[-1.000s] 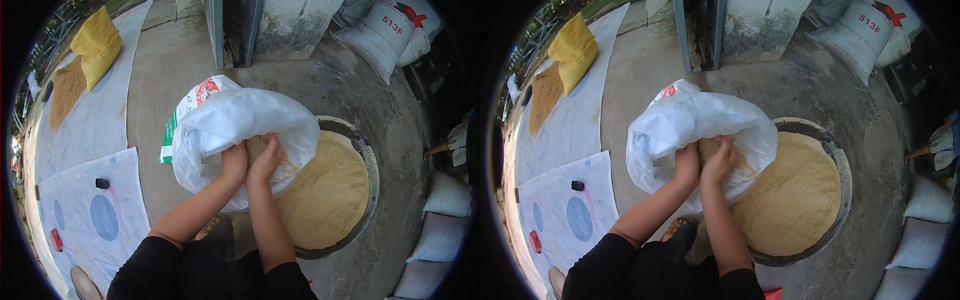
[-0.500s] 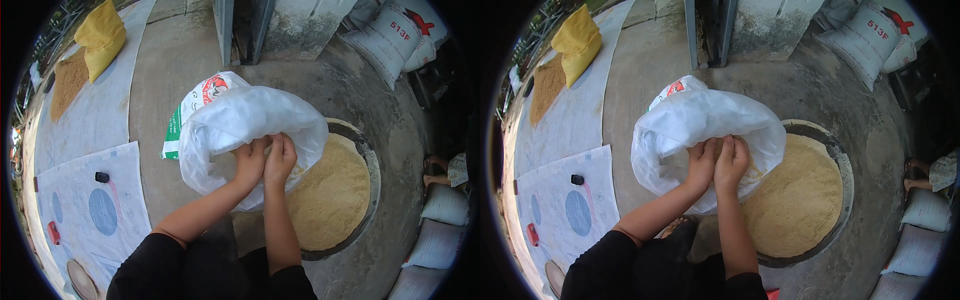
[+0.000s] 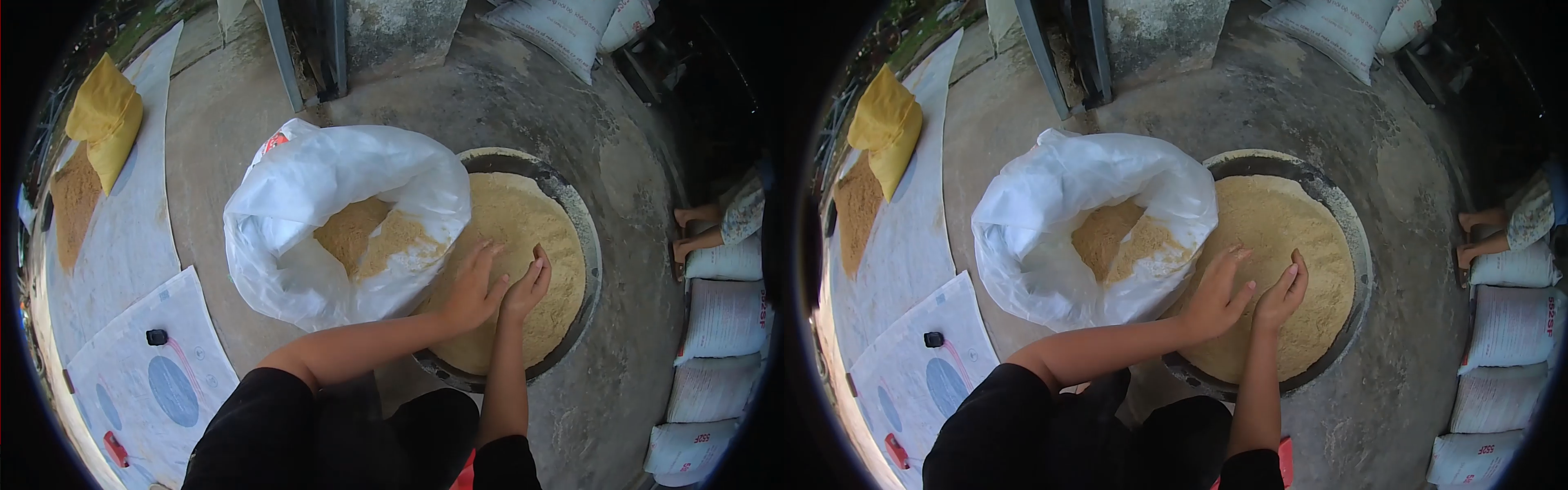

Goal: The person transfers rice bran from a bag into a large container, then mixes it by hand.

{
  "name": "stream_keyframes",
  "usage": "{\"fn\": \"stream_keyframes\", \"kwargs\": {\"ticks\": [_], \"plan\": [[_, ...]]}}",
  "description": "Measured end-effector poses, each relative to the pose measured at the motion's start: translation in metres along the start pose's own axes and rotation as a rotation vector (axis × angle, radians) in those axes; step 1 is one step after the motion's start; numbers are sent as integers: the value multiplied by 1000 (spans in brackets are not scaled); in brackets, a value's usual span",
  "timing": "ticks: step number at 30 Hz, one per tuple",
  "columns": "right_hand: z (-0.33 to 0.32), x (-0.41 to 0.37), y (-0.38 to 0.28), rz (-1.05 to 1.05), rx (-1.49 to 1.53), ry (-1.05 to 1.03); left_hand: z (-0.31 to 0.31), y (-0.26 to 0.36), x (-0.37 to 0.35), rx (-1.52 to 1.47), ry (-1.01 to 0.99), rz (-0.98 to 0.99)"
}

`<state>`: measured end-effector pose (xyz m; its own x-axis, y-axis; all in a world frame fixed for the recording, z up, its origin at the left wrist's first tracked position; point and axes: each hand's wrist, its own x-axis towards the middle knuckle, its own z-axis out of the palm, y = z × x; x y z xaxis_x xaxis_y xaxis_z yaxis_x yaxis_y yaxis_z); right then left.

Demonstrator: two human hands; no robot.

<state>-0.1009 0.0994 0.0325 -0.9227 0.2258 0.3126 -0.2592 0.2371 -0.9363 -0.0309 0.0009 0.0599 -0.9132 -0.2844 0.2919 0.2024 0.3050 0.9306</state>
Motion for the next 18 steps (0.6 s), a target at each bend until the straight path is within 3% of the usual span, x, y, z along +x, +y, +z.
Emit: {"fn": "stream_keyframes", "kwargs": {"ticks": [3, 5, 8, 10, 15, 18], "plan": [[-13, 1, 39, -71, -154, -28, 37, -30, 11, 133, -52, -92], [-20, -3, 62, -5, -274, -141, 53, -52, 15, 404, -136, -158], [-13, -14, 80, -83, -309, -134, 66, -84, 8, 452, -179, -273], [-5, -20, 79, -9, -249, -115, 71, -91, 0, 471, -189, -241], [4, -26, 63, 361, 106, 30, 83, -110, 0, -20, 76, -229], [14, -40, 70, 424, 206, 80, 86, -103, 1, -176, 202, -343]]}}
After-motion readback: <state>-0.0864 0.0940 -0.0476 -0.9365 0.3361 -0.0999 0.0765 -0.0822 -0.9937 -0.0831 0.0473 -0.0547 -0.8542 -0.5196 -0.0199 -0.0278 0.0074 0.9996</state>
